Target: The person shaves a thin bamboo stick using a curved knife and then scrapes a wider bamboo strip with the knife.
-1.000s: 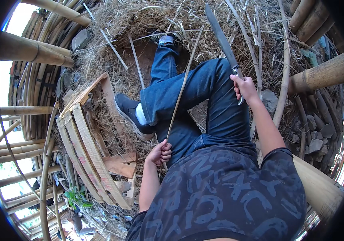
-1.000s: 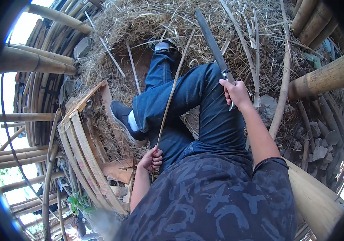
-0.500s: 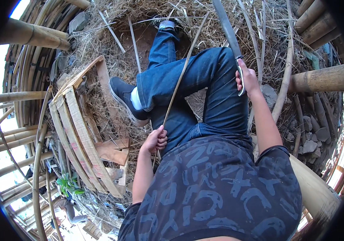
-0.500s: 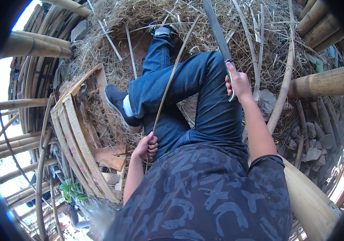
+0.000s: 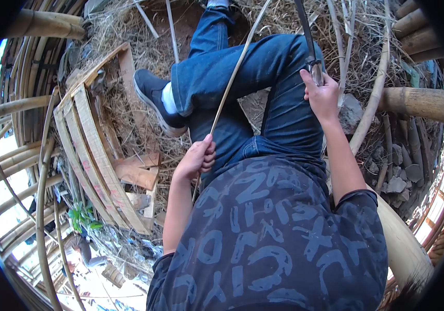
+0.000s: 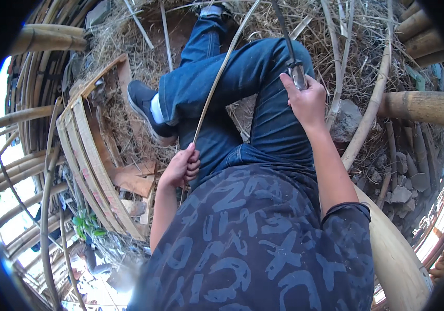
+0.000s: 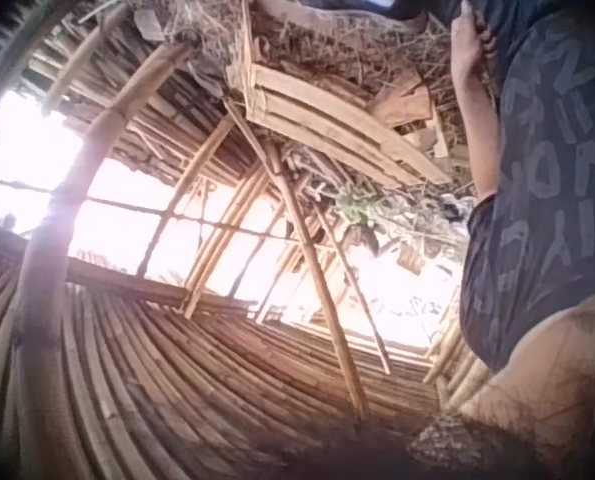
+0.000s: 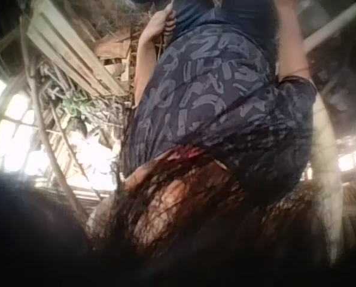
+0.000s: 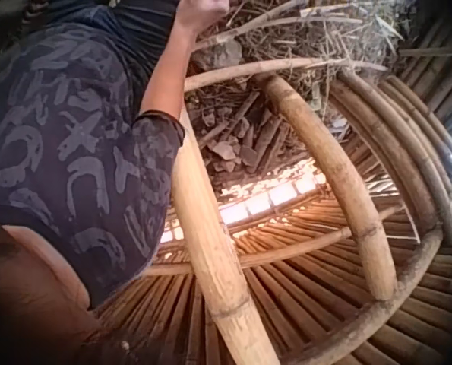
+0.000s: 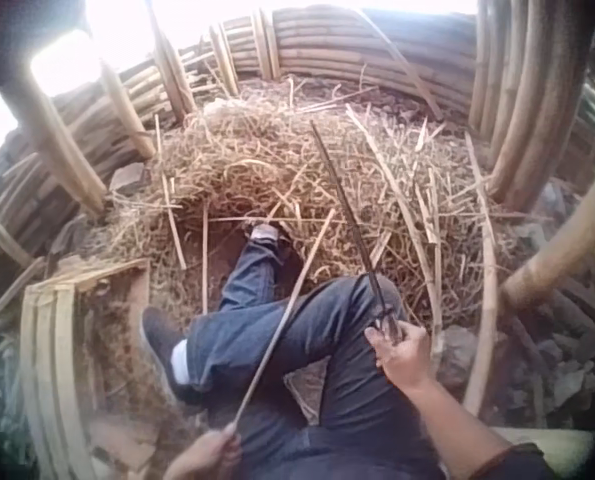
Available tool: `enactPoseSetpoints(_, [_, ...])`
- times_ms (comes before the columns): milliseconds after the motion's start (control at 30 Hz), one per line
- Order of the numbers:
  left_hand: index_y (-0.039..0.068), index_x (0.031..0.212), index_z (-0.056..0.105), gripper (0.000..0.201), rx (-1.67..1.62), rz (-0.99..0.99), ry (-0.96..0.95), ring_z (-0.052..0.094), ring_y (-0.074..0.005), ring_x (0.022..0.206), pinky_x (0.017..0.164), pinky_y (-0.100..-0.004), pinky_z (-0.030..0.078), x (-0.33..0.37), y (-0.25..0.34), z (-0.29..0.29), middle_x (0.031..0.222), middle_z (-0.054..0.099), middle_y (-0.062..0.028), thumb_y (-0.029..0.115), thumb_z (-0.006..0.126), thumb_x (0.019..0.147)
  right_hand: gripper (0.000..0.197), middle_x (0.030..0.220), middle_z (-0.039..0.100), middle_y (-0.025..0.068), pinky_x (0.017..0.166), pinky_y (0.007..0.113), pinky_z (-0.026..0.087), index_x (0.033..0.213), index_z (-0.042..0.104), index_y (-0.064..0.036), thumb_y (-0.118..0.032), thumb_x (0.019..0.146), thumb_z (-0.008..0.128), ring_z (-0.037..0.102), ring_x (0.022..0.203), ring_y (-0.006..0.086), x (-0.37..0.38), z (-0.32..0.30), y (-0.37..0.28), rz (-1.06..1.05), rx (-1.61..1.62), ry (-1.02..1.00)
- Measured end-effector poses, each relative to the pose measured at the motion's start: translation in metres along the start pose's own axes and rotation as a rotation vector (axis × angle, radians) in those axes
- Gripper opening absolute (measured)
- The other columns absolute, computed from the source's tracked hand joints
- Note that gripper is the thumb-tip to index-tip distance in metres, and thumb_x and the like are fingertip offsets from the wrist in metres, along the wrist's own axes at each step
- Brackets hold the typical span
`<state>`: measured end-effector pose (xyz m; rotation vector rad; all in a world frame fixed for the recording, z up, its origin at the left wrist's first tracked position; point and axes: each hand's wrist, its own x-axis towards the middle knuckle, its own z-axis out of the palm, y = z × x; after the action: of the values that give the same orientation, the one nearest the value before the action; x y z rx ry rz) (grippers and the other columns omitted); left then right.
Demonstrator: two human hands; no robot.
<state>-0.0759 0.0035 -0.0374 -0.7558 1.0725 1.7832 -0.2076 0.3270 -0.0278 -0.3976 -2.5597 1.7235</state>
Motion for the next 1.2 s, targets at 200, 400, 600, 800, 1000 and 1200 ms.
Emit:
enactPoseSetpoints(200, [0.016,0.069,0.031,0.044,-0.042,0.033,0.022,0.016,-0.004,0.039,0.036,-0.0217,0.011,0.0,0.007,0.026,0.052,0.02,0.0084,0.047,0.035,0.101,0.032,0.06,0.058,0.0021,0.051,0.027,0.04,0.081,0.065,-0.0018,-0.031,0.079,0.077,0.047,0.056,0.0064,-0.044,0.032,-0.012,-0.071,-0.092,-0.366])
enactPoseSetpoints(400, [0.016,0.071,0.034,0.043,0.037,0.085,0.114,0.017,-0.0032,0.039,0.035,-0.0216,0.011,-0.001,0.009,0.043,0.052,0.021,0.0086,0.046,0.036,0.101,0.048,0.059,0.06,0.0151,0.052,0.037,0.046,0.075,0.063,-0.0017,-0.049,0.081,0.069,0.064,0.057,0.0282,-0.082,0.055,0.001,-0.112,-0.131,-0.53])
enactPoseSetpoints(600, [0.015,0.068,0.042,0.043,0.378,0.312,0.402,0.024,-0.0028,0.04,0.037,-0.0211,0.018,0.009,-0.023,0.037,0.052,0.031,0.0089,0.042,0.04,0.101,0.057,0.062,0.063,0.0179,0.055,0.044,0.051,0.071,0.061,-0.0051,-0.061,0.079,0.062,0.064,0.063,0.0369,-0.071,0.058,-0.002,-0.376,-0.506,-0.624])
enactPoseSetpoints(800, [-0.006,0.075,0.057,0.039,0.931,0.51,0.72,0.055,-0.0457,0.064,0.057,-0.0481,0.042,-0.01,-0.012,0.061,0.064,0.055,-0.0277,0.024,0.046,0.098,0.061,0.061,0.063,0.0175,0.054,0.042,0.051,0.071,0.063,-0.0041,-0.064,0.078,0.061,0.065,0.062,0.0354,-0.071,0.056,-0.009,-0.33,-0.576,-0.671])
enactPoseSetpoints(1000, [-0.005,0.079,0.056,0.034,1.003,0.569,0.748,0.052,-0.047,0.063,0.054,-0.0466,0.04,-0.019,-0.015,0.06,0.065,0.053,-0.0279,0.02,0.047,0.098,0.061,0.061,0.063,0.0167,0.054,0.041,0.05,0.071,0.064,-0.004,-0.064,0.078,0.061,0.065,0.062,0.0343,-0.073,0.057,-0.01,-0.371,-0.628,-0.686])
enactPoseSetpoints(1200, [-0.004,0.078,0.055,0.033,1.052,0.51,0.757,0.054,-0.0462,0.065,0.056,-0.0496,0.04,-0.035,-0.017,0.061,0.066,0.053,-0.0275,0.02,0.046,0.098,0.055,0.059,0.059,0.0151,0.051,0.041,0.046,0.068,0.057,-0.0052,-0.059,0.079,0.063,0.062,0.061,0.0355,-0.079,0.056,-0.003,-0.416,-0.586,-0.61])
